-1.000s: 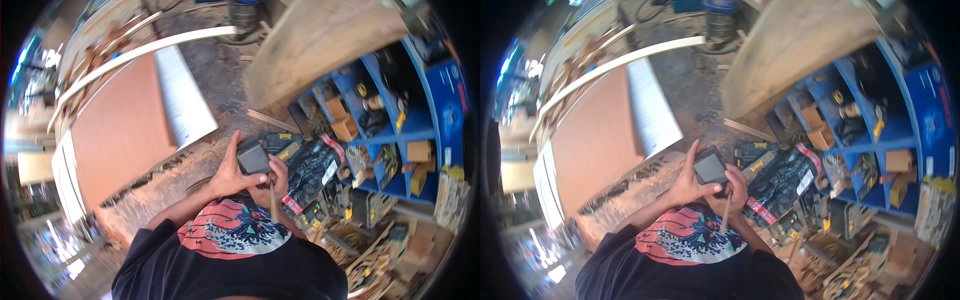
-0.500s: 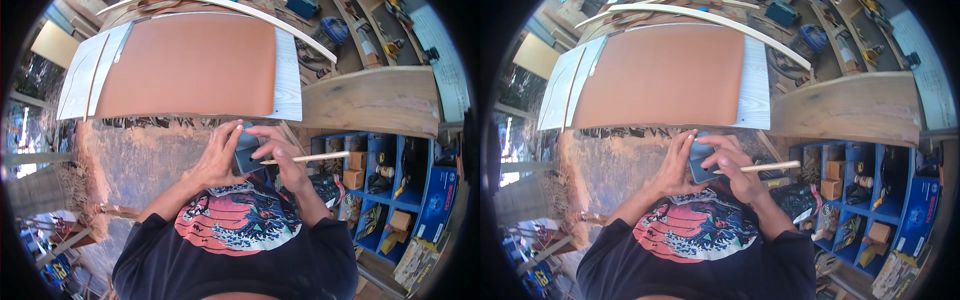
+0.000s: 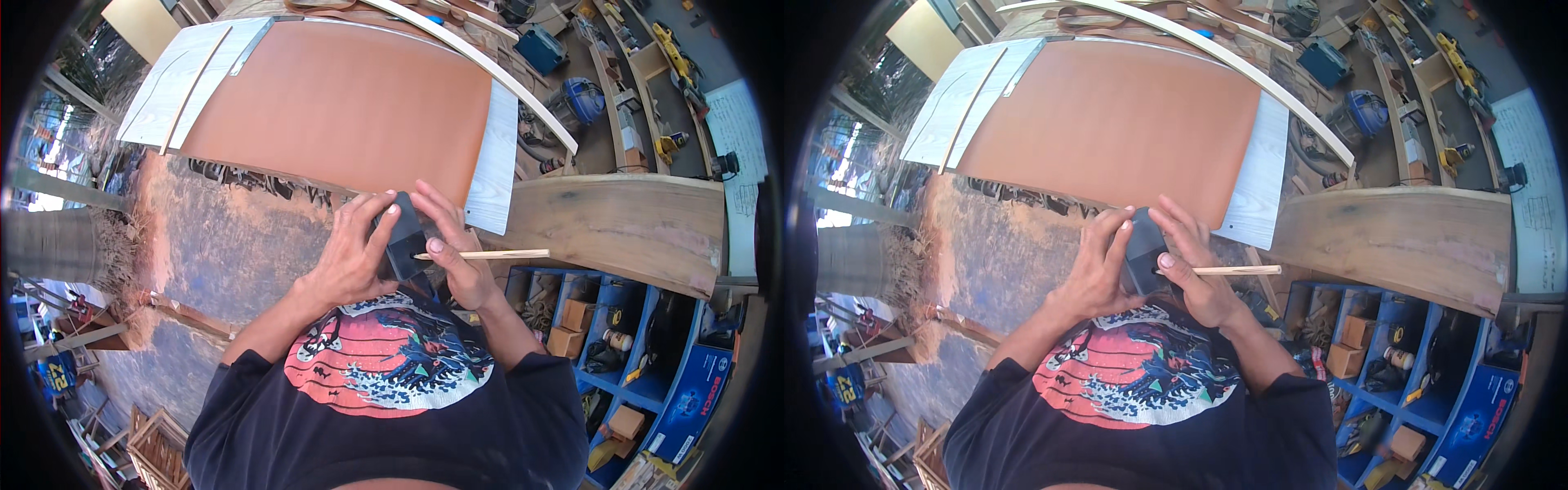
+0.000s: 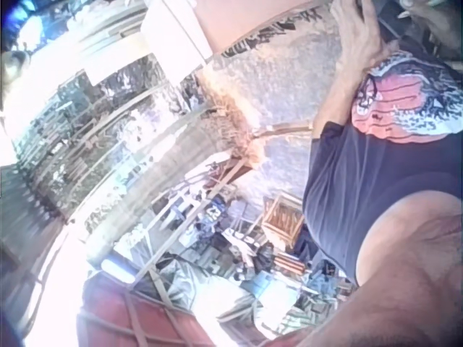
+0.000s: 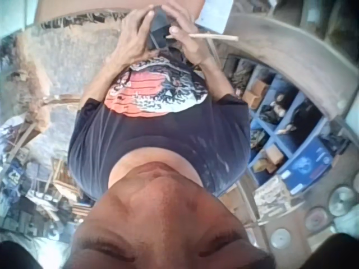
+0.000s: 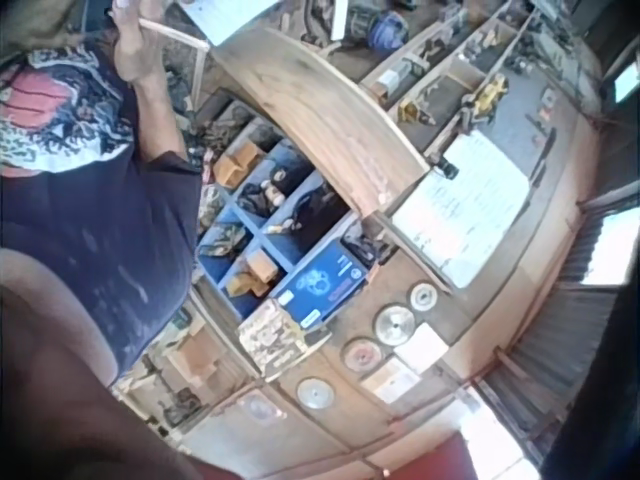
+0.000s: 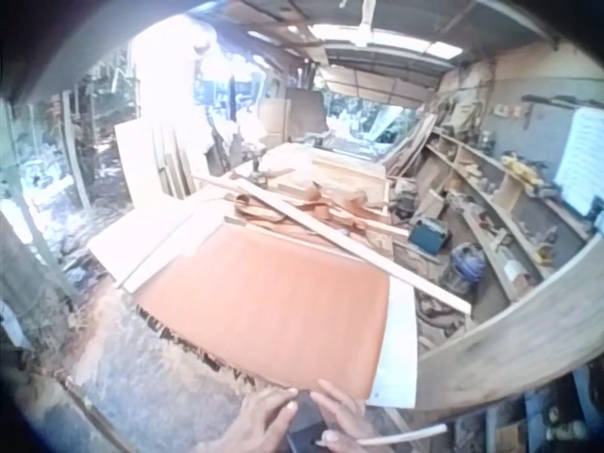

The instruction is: Marking and cutting a brown sheet of material using a utility knife, metal ruler, and wooden guides.

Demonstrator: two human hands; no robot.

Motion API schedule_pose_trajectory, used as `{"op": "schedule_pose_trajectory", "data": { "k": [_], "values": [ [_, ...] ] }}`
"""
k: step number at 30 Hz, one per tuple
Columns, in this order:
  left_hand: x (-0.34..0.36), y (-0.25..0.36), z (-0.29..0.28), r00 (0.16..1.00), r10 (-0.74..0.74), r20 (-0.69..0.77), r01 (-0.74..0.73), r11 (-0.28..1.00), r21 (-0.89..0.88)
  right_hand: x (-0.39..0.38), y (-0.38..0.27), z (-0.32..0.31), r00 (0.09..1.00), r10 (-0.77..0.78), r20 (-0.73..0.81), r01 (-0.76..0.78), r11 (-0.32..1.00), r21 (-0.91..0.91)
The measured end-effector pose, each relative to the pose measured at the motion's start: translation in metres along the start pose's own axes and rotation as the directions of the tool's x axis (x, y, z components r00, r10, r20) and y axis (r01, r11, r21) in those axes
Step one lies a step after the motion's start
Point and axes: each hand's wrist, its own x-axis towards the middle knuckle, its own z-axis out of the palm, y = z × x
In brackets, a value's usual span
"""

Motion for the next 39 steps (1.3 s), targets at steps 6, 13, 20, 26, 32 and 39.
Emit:
{"op": "schedule_pose_trajectory", "data": {
  "k": [6,13,20,26,32,39],
  "values": [
    [-0.006,0.006,-0.006,0.999,0.007,-0.048,-0.007,1.0,0.009,0.003,0.021,0.024,0.999,-0.038,-0.009,0.031,0.91,-0.414],
    [-0.034,0.005,0.004,0.983,-0.159,-0.094,0.153,0.986,-0.073,-0.007,0.058,0.031,0.965,0.183,0.188,-0.126,0.952,-0.28],
    [-0.051,0.017,0.009,0.834,-0.528,-0.161,0.423,0.799,-0.428,0.008,0.062,0.022,0.965,0.19,0.18,-0.249,0.882,0.4],
    [-0.062,0.036,0.019,0.651,-0.745,-0.148,0.523,0.581,-0.623,0.026,0.063,0.034,0.959,0.032,0.282,-0.116,0.951,0.287],
    [-0.079,0.069,-0.054,0.701,-0.708,-0.089,0.696,0.706,-0.135,0.033,0.075,0.012,0.729,0.264,0.632,-0.51,0.825,0.243],
    [-0.08,0.048,-0.097,0.833,-0.447,0.326,0.397,0.894,0.208,0.051,0.063,0.041,0.535,0.279,0.797,-0.444,0.896,-0.015]
  ]
}}
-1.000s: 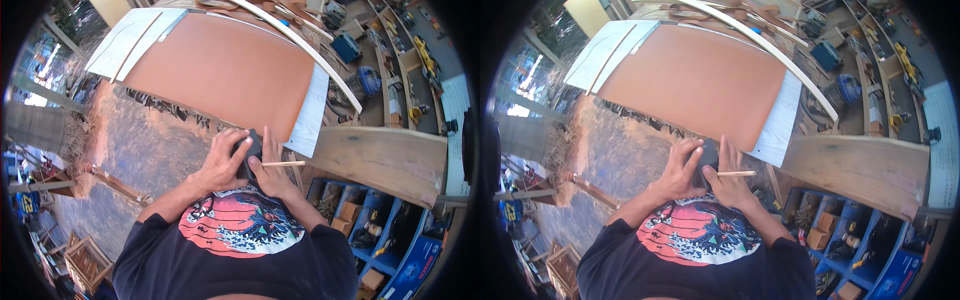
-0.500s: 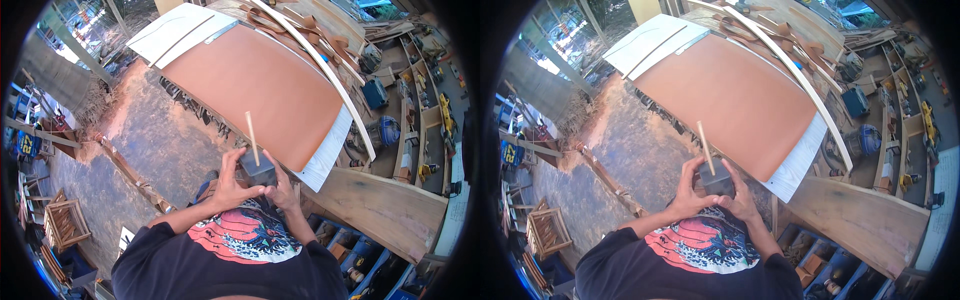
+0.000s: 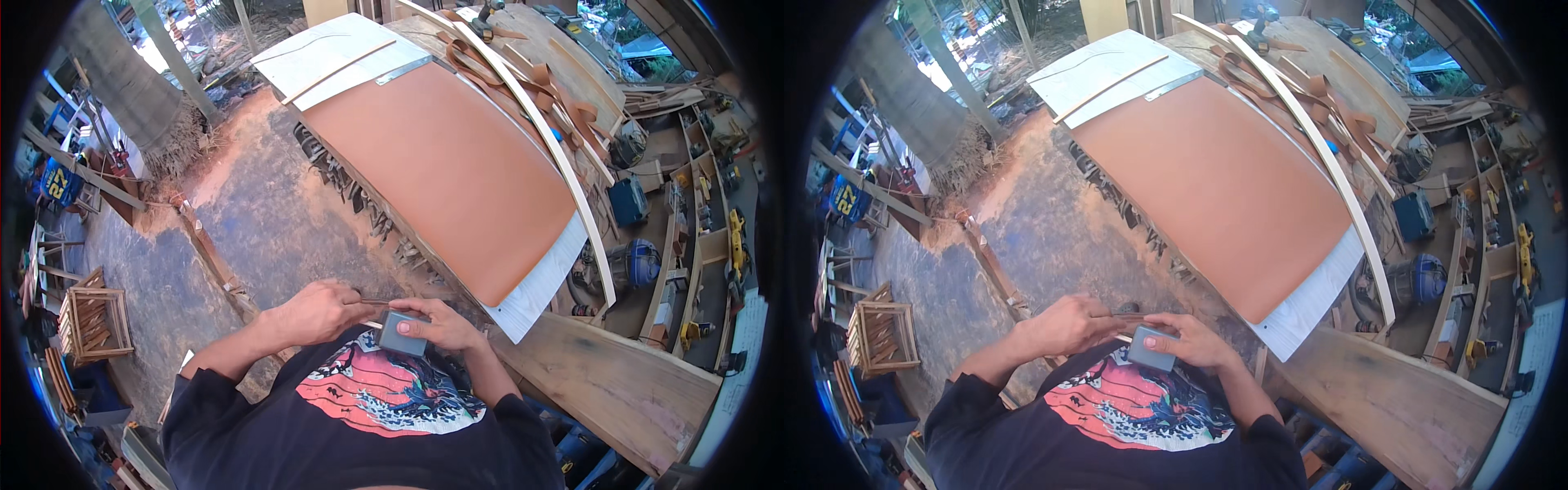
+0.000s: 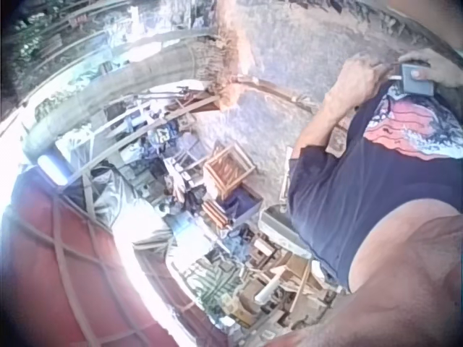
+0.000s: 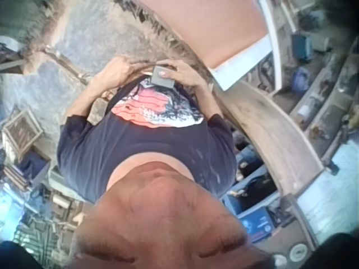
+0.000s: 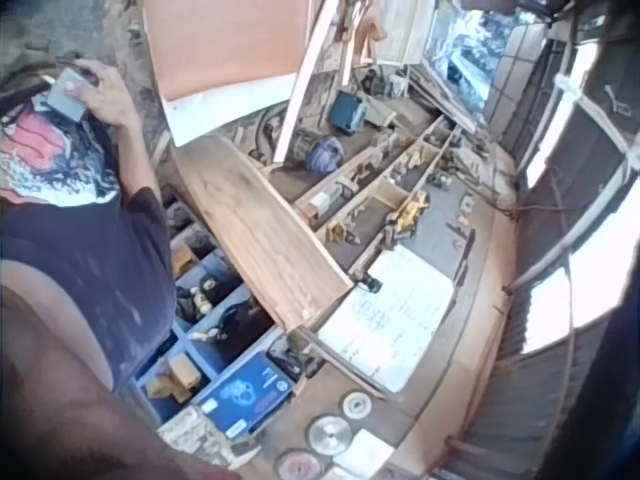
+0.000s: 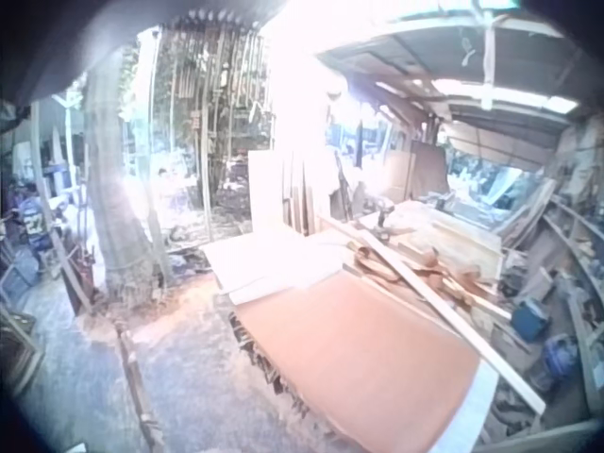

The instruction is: Marking and cutting a brown sheet of material using a utility knife, metal ruler, and wooden guides.

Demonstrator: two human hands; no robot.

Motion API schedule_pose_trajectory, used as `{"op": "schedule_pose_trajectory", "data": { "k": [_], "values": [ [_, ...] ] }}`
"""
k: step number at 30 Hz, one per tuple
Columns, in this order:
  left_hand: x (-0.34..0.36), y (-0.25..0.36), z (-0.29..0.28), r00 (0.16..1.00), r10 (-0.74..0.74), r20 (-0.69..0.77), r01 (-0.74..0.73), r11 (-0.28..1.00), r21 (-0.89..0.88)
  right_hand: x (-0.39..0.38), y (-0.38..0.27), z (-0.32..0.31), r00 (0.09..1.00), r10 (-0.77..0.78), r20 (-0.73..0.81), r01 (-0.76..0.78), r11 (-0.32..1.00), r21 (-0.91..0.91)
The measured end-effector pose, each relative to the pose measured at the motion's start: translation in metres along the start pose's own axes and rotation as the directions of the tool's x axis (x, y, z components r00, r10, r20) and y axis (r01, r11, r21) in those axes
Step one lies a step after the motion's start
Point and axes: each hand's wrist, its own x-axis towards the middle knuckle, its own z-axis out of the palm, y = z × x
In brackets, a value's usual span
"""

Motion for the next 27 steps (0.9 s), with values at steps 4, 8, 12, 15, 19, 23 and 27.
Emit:
{"op": "schedule_pose_trajectory", "data": {
  "k": [4,8,12,15,19,23,27],
  "values": [
    [0.003,0.005,0.002,0.998,-0.022,-0.065,0.007,0.973,-0.231,0.004,0.007,-0.004,1.0,0.019,0.016,-0.019,1.0,0.007],
    [0.004,-0.004,0.018,0.993,-0.042,-0.108,0.007,0.953,-0.304,0.008,0.015,-0.007,0.999,0.034,0.016,-0.034,0.999,-0.005],
    [0.016,0.003,0.012,0.983,-0.178,-0.032,0.153,0.914,-0.376,0.018,0.004,0.0,0.993,0.115,-0.026,-0.115,0.993,-0.015],
    [0.021,0.011,0.014,0.984,-0.175,0.036,0.178,0.96,-0.214,0.03,0.02,0.01,0.989,0.105,-0.1,-0.107,0.994,-0.01],
    [0.022,-0.002,0.017,0.956,-0.242,0.165,0.282,0.911,-0.299,0.013,0.007,0.019,0.968,0.21,-0.14,-0.161,0.94,0.301],
    [0.007,-0.019,0.026,0.931,-0.344,0.122,0.364,0.887,-0.282,-0.012,0.047,0.036,0.943,-0.076,-0.323,0.013,0.981,-0.192],
    [0.007,-0.025,0.032,0.932,-0.344,0.11,0.361,0.873,-0.328,-0.031,0.002,0.065,0.876,-0.202,-0.438,0.021,0.923,-0.384]
  ]
}}
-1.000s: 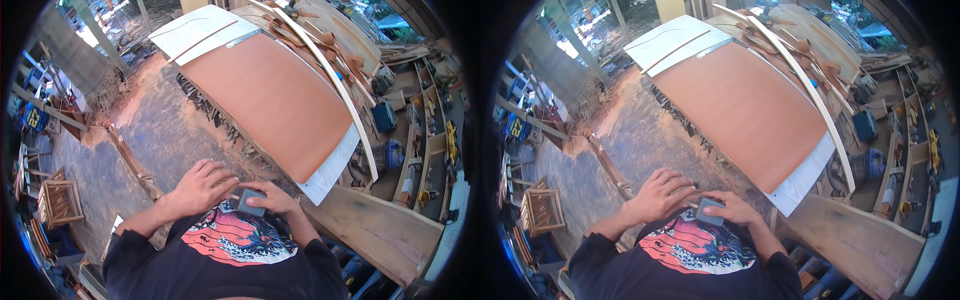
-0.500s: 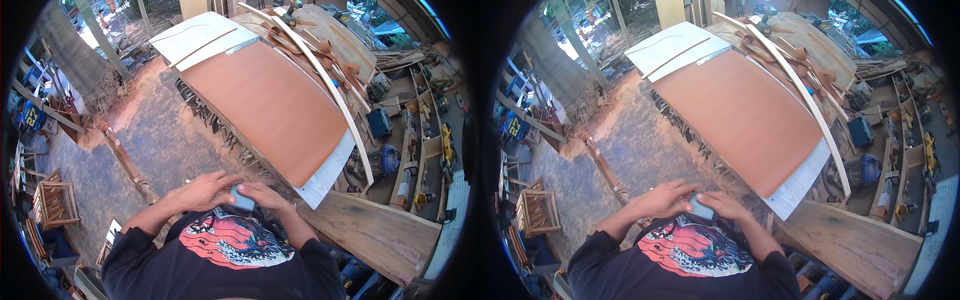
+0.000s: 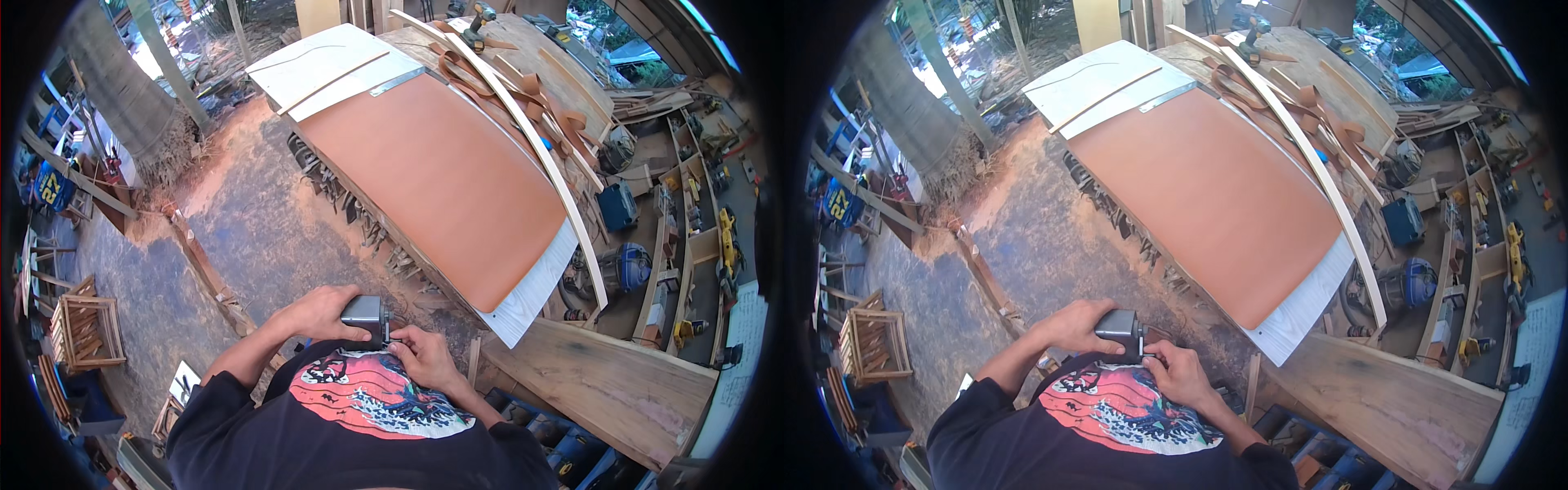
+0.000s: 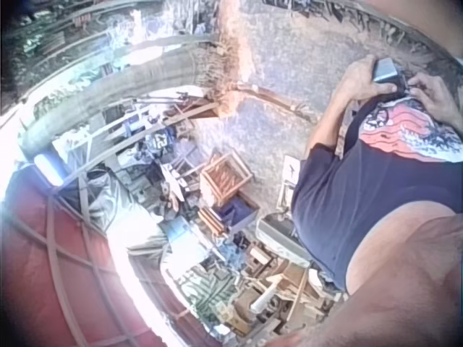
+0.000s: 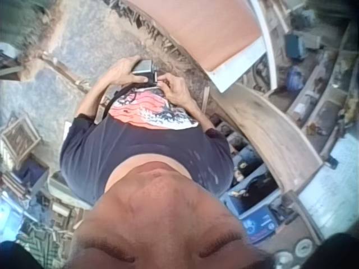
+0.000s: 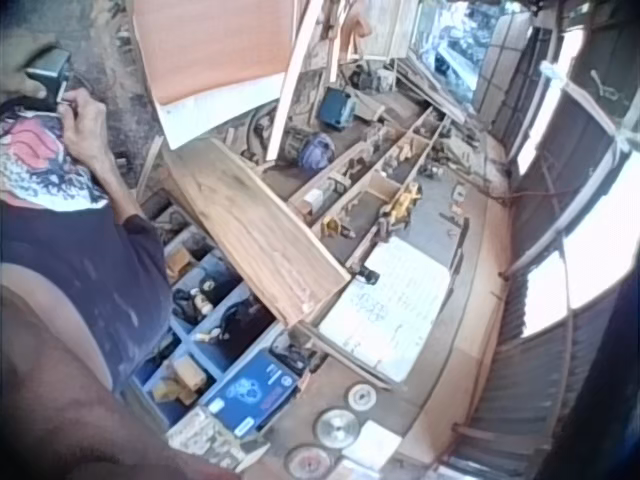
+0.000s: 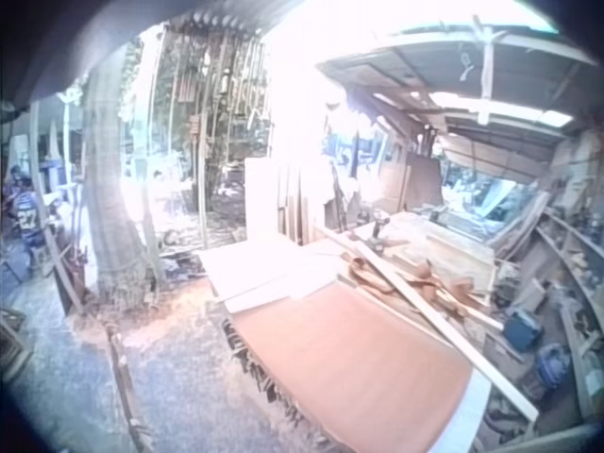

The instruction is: Marking and cutting a brown sheet of material using a utility knife, metal ruler, and wooden guides.

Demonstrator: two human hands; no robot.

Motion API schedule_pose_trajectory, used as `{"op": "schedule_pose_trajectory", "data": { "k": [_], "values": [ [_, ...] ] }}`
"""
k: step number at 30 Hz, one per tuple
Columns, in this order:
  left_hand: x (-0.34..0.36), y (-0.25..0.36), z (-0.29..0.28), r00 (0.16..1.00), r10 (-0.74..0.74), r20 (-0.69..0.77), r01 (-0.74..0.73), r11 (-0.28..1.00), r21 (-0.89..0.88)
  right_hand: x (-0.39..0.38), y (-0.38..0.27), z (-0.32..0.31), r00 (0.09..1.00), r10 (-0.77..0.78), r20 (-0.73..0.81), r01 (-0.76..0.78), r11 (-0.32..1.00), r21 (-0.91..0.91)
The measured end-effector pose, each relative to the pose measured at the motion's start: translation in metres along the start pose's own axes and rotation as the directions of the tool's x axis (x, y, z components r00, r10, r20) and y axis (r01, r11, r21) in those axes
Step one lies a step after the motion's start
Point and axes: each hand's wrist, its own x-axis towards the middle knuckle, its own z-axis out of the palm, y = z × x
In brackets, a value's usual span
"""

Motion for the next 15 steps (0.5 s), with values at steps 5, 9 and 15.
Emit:
{"op": "schedule_pose_trajectory", "data": {
  "k": [5,9,15],
  "values": [
    [0.01,0.007,-0.008,0.987,0.099,0.124,-0.099,0.995,-0.008,0.044,-0.012,-0.025,0.978,-0.192,-0.085,0.195,0.981,0.023],
    [0.01,-0.017,0.0,0.968,0.226,0.112,-0.216,0.972,-0.09,0.066,0.062,-0.006,0.997,0.019,0.071,-0.036,0.966,0.257],
    [0.002,-0.033,0.02,0.979,0.089,0.184,-0.051,0.978,-0.204,0.03,0.001,-0.011,0.983,-0.092,0.161,0.053,0.971,0.232]
  ]
}}
